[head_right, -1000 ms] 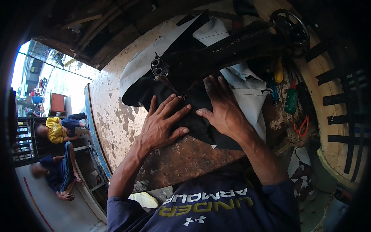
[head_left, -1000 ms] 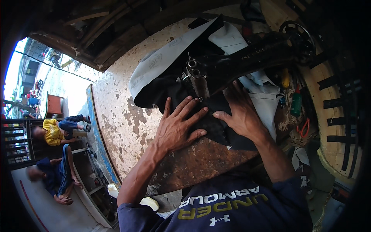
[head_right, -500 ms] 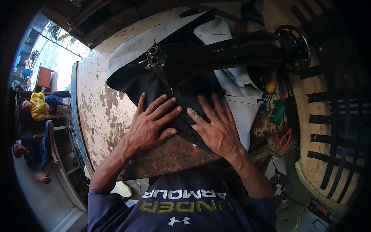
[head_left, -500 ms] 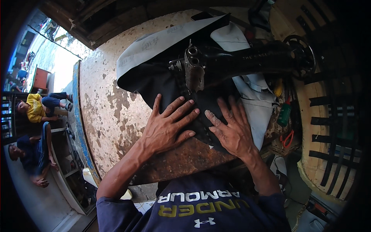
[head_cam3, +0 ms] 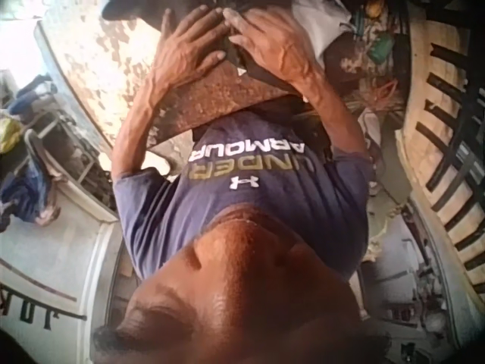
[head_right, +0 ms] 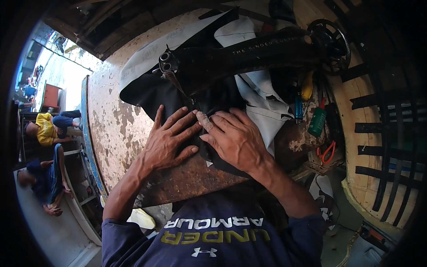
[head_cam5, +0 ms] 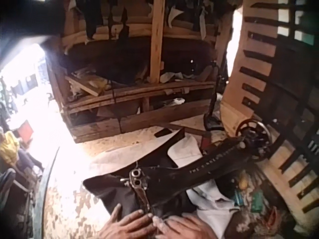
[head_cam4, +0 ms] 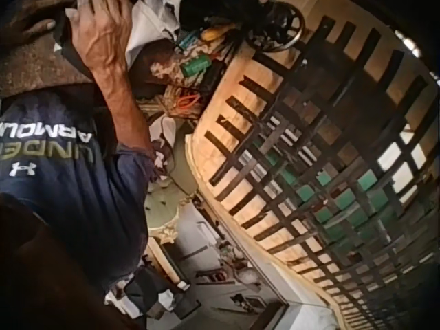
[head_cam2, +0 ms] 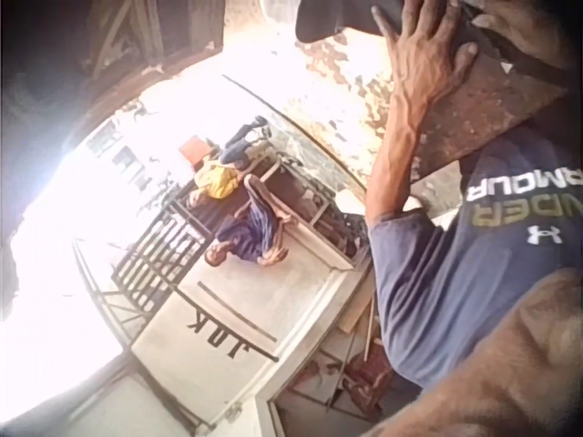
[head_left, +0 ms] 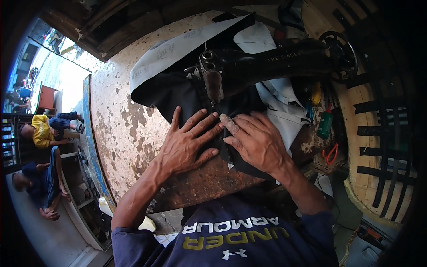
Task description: The person cuts a leather piece with scissors, applies oil from a small bottle, and stitches the pieces together using a sewing machine.
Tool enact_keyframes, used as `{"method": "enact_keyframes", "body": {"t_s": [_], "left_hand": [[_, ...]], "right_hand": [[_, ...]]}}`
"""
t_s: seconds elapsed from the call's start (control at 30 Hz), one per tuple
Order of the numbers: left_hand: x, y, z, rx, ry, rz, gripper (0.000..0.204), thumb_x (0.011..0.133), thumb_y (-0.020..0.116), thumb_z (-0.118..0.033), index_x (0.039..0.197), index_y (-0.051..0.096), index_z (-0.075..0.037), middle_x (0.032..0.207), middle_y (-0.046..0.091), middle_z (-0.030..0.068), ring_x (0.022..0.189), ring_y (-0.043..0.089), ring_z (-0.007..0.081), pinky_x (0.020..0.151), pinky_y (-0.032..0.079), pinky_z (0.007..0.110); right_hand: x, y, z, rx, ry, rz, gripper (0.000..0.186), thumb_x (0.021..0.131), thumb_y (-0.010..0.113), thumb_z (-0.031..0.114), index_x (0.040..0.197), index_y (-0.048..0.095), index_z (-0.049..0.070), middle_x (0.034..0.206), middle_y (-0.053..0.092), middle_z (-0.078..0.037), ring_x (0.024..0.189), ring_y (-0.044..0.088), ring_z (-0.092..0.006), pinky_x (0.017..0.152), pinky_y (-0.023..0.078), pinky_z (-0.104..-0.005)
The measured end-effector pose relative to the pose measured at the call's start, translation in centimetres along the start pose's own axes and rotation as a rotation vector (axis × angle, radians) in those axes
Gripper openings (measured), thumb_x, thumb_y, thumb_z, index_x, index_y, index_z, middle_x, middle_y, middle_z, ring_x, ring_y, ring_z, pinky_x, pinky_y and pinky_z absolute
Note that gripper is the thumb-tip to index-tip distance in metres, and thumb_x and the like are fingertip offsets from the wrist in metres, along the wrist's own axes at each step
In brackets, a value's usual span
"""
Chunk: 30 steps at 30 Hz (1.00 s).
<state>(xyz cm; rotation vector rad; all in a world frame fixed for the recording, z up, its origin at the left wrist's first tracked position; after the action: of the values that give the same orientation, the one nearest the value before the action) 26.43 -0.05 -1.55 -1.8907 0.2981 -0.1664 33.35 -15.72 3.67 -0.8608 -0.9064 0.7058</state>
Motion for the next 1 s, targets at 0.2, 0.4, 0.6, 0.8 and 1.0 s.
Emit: {"method": "enact_keyframes", "body": {"t_s": [0.2, 0.4, 0.6, 0.8, 1.0], "left_hand": [[-0.3, 0.5, 0.3, 0.016, 0.014, 0.019, 0.066, 0.103, 0.058, -0.060, 0.161, 0.050, -0.029, 0.171, 0.042, 0.0001, 0.161, 0.032, 0.0265, 0.129, 0.007, 0.072], [-0.2, 0.3, 0.2, 0.018, 0.012, 0.022, 0.068, 0.099, 0.067, -0.055, 0.160, 0.051, -0.030, 0.171, 0.042, 0.0009, 0.160, 0.033, 0.0280, 0.130, 0.007, 0.070], [-0.2, 0.4, 0.2, 0.010, 0.012, 0.018, 0.068, 0.098, 0.069, -0.055, 0.159, 0.053, -0.029, 0.170, 0.043, 0.0016, 0.160, 0.034, 0.0278, 0.131, 0.008, 0.069], [-0.4, 0.2, 0.4, 0.018, 0.017, 0.031, 0.068, 0.096, 0.070, -0.056, 0.158, 0.055, -0.029, 0.169, 0.044, 0.0028, 0.160, 0.034, 0.0281, 0.131, 0.009, 0.067], [0.1, -0.3, 1.3, 0.025, -0.011, 0.047, 0.067, 0.099, 0.064, -0.062, 0.158, 0.053, -0.033, 0.169, 0.044, 0.0026, 0.160, 0.034, 0.0263, 0.130, 0.010, 0.069]], "right_hand": [[-3.9, -0.3, -0.1, -0.139, 0.093, 0.168, 0.039, 0.097, 0.075, 0.029, 0.124, 0.075, 0.001, 0.111, 0.069, -0.006, 0.098, 0.062, -0.0205, 0.082, 0.048, -0.0368], [-3.5, 0.1, -0.4, -0.157, 0.086, 0.190, 0.042, 0.100, 0.072, 0.034, 0.128, 0.074, 0.002, 0.125, 0.068, -0.007, 0.093, 0.059, -0.0209, 0.080, 0.046, -0.0371], [-3.6, 0.9, -1.0, -0.234, 0.126, 0.325, 0.056, 0.105, 0.059, 0.053, 0.144, 0.068, 0.014, 0.152, 0.060, -0.008, 0.097, 0.056, -0.0250, 0.088, 0.049, -0.0392], [-3.3, 1.0, -0.9, -0.202, 0.159, 0.314, 0.057, 0.106, 0.056, 0.054, 0.144, 0.069, 0.013, 0.151, 0.060, -0.007, 0.099, 0.056, -0.0256, 0.089, 0.049, -0.0395], [-2.6, 1.5, -1.4, -0.239, 0.167, 0.268, 0.058, 0.105, 0.056, 0.056, 0.144, 0.069, 0.014, 0.149, 0.060, -0.005, 0.102, 0.055, -0.0248, 0.090, 0.049, -0.0395]]}}
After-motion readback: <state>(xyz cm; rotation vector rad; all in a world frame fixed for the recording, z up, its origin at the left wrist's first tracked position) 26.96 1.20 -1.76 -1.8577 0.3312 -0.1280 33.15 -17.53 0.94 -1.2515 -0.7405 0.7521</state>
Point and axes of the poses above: each hand's wrist, its own x-axis towards the middle knuckle, its own y-axis out of the palm, z = x × y, the point moved 7 cm from there along x, towards the middle knuckle
